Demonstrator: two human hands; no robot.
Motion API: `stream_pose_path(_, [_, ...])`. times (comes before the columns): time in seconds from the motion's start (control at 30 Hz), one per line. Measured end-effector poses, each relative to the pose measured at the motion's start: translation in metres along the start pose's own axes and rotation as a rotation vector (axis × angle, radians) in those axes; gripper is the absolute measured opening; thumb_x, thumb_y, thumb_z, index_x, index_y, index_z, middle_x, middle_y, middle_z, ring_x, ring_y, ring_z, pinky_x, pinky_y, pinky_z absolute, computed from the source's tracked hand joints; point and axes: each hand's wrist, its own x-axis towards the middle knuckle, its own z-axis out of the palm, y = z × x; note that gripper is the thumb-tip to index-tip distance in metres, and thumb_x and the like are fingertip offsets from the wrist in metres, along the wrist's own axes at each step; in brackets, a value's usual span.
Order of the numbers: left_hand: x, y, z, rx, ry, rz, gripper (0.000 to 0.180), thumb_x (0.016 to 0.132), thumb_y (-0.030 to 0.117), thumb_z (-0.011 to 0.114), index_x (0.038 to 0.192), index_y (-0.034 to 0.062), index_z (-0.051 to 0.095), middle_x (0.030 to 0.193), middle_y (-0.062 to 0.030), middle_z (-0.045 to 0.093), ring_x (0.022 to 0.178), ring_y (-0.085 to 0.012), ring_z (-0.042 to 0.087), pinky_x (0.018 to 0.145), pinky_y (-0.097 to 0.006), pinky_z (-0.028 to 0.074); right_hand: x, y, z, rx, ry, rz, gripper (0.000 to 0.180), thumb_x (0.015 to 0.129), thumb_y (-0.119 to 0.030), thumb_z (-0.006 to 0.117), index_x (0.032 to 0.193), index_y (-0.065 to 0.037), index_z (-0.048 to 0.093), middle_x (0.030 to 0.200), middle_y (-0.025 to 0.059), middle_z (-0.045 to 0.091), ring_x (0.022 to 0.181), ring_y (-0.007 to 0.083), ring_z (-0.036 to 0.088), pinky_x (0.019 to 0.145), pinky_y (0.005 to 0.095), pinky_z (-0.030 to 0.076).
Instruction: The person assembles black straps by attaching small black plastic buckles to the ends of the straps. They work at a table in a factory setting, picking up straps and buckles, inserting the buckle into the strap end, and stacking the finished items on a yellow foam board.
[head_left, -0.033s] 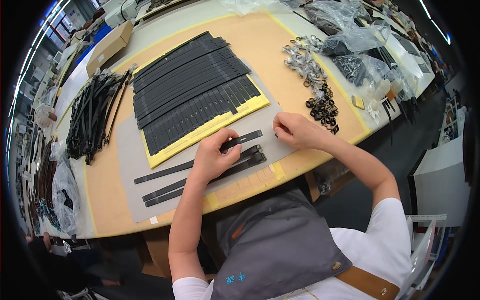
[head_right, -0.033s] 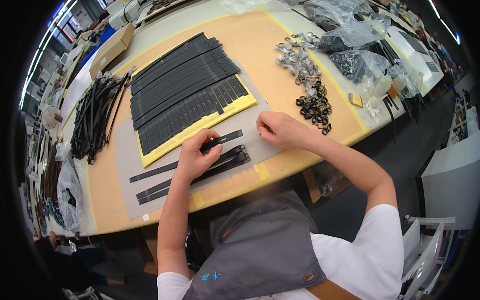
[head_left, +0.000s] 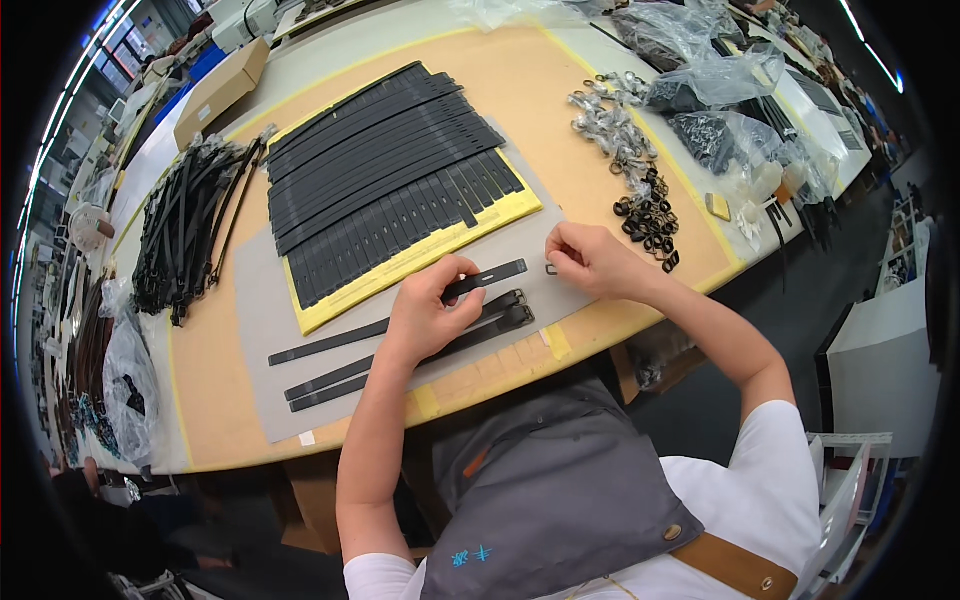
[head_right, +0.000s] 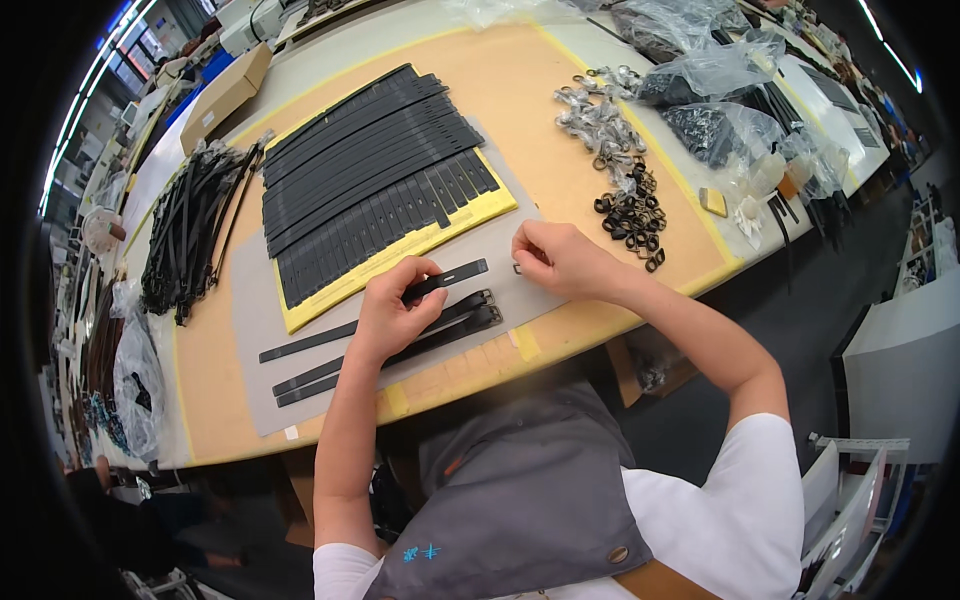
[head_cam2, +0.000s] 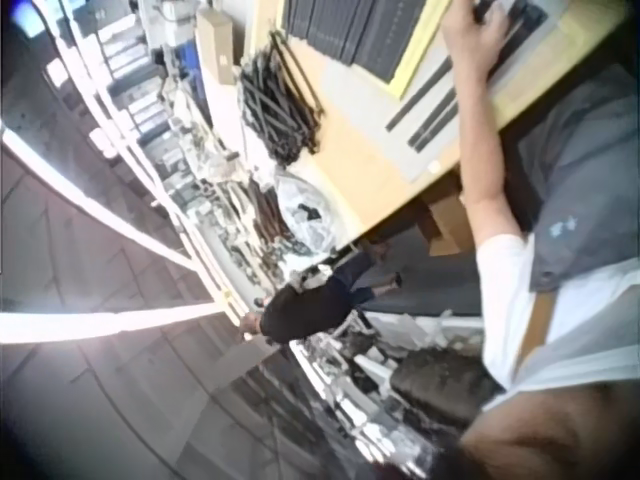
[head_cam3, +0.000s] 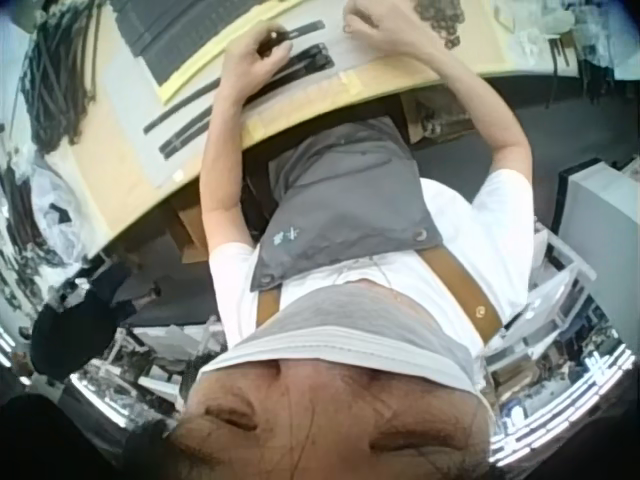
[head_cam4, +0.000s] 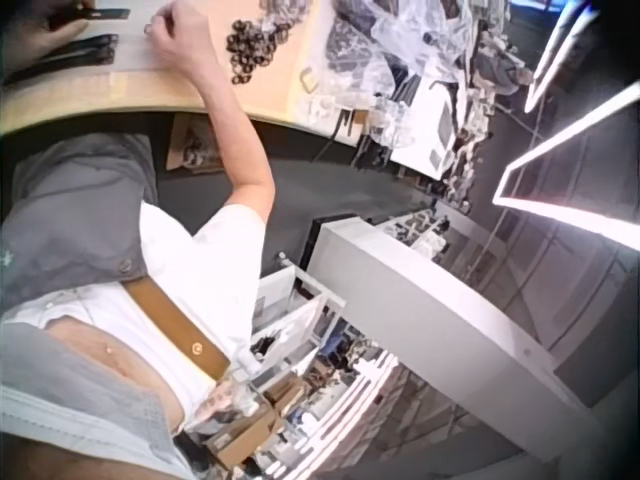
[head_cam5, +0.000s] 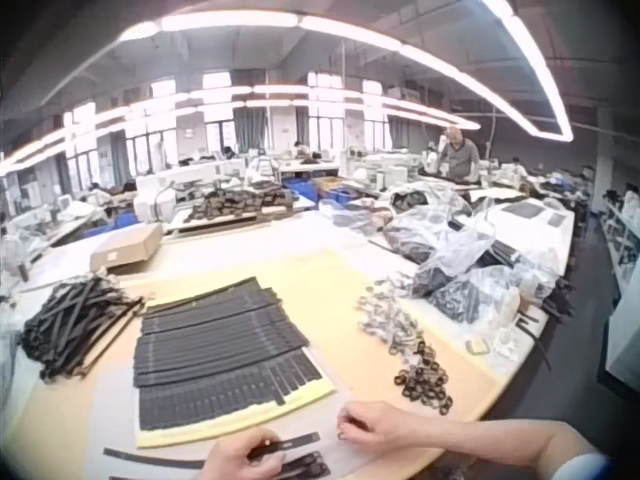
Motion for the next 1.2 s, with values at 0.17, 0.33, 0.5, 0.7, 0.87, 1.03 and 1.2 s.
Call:
stream_pose_path(0.17, [-0.001, 0.001, -0.002, -0.035, -0.009, -0.022, 0.024, 0.085, 0.012, 0.078, 0.104, 0.0024, 0.069, 0.078, -0.0039, 0.065, 0.063, -0.0118, 0.054, 0.06, -0.028, 0.046, 0.013, 0.01, 0.022, 0.626, 0.094, -0.145, 0.012, 0.109, -0.02, 0.061, 0.11, -0.008, 0.06, 0.086, -0.0058, 0.057, 0.077, 0.0062, 0.053, 0.07, 0.0262, 0.049])
stream_pose_path(0.33, [-0.001, 0.002, -0.003, -0.036, 0.003, 0.001, 0.022, 0.085, 0.011, 0.079, 0.103, 0.0026, 0.069, 0.071, 0.0025, 0.055, 0.063, -0.0067, 0.047, 0.058, -0.025, 0.041, 0.01, 0.009, 0.019, 0.745, -0.148, -0.037, 0.011, 0.112, -0.022, 0.057, 0.114, -0.011, 0.059, 0.092, -0.0033, 0.062, 0.08, 0.0064, 0.06, 0.074, 0.024, 0.051])
stream_pose_path(0.5, [-0.001, 0.008, -0.003, 0.022, -0.007, 0.008, 0.021, 0.083, 0.011, 0.08, 0.1, 0.0029, 0.071, 0.075, 0.0009, 0.062, 0.063, -0.0075, 0.051, 0.058, -0.025, 0.043, 0.013, 0.005, 0.018, 0.612, -0.174, -0.075, 0.008, 0.112, -0.017, 0.054, 0.113, -0.01, 0.058, 0.092, -0.002, 0.064, 0.087, 0.0075, 0.065, 0.075, 0.0249, 0.053])
stream_pose_path(0.7, [-0.002, 0.005, -0.001, 0.077, -0.071, 0.026, 0.022, 0.082, 0.018, 0.08, 0.099, 0.0058, 0.07, 0.075, -0.0074, 0.066, 0.061, -0.0178, 0.059, 0.059, -0.031, 0.049, 0.02, -0.018, 0.015, 0.37, -0.238, -0.074, 0.008, 0.111, -0.011, 0.054, 0.113, -0.005, 0.059, 0.091, 0.0005, 0.066, 0.084, 0.0093, 0.065, 0.076, 0.0269, 0.053])
stream_pose_path(0.87, [-0.002, 0.004, 0.0, 0.108, -0.08, 0.019, 0.026, 0.082, 0.018, 0.081, 0.101, 0.0049, 0.068, 0.075, -0.0093, 0.067, 0.061, -0.0208, 0.061, 0.059, -0.034, 0.051, 0.025, -0.032, 0.032, 0.342, -0.197, -0.075, 0.01, 0.107, -0.011, 0.062, 0.112, -0.003, 0.063, 0.089, 0.0029, 0.069, 0.08, 0.0098, 0.063, 0.074, 0.0285, 0.054])
stream_pose_path(1.03, [-0.003, 0.002, 0.001, 0.104, -0.071, 0.016, 0.028, 0.081, 0.017, 0.081, 0.102, 0.0039, 0.067, 0.075, -0.0101, 0.068, 0.061, -0.0221, 0.062, 0.059, -0.035, 0.051, 0.029, -0.028, 0.041, 0.552, -0.17, -0.014, 0.011, 0.103, -0.007, 0.068, 0.11, 0.0, 0.065, 0.093, 0.0028, 0.069, 0.081, 0.008, 0.064, 0.075, 0.0254, 0.055])
stream_pose_path(1.2, [-0.003, 0.003, 0.003, 0.06, -0.096, -0.031, 0.025, 0.082, 0.013, 0.081, 0.101, 0.002, 0.069, 0.079, -0.0046, 0.066, 0.063, -0.0111, 0.054, 0.059, -0.027, 0.046, 0.035, -0.022, 0.037, 0.684, -0.233, 0.067, 0.012, 0.098, -0.005, 0.073, 0.107, -0.001, 0.066, 0.09, 0.0028, 0.07, 0.078, 0.0074, 0.066, 0.07, 0.0247, 0.055])
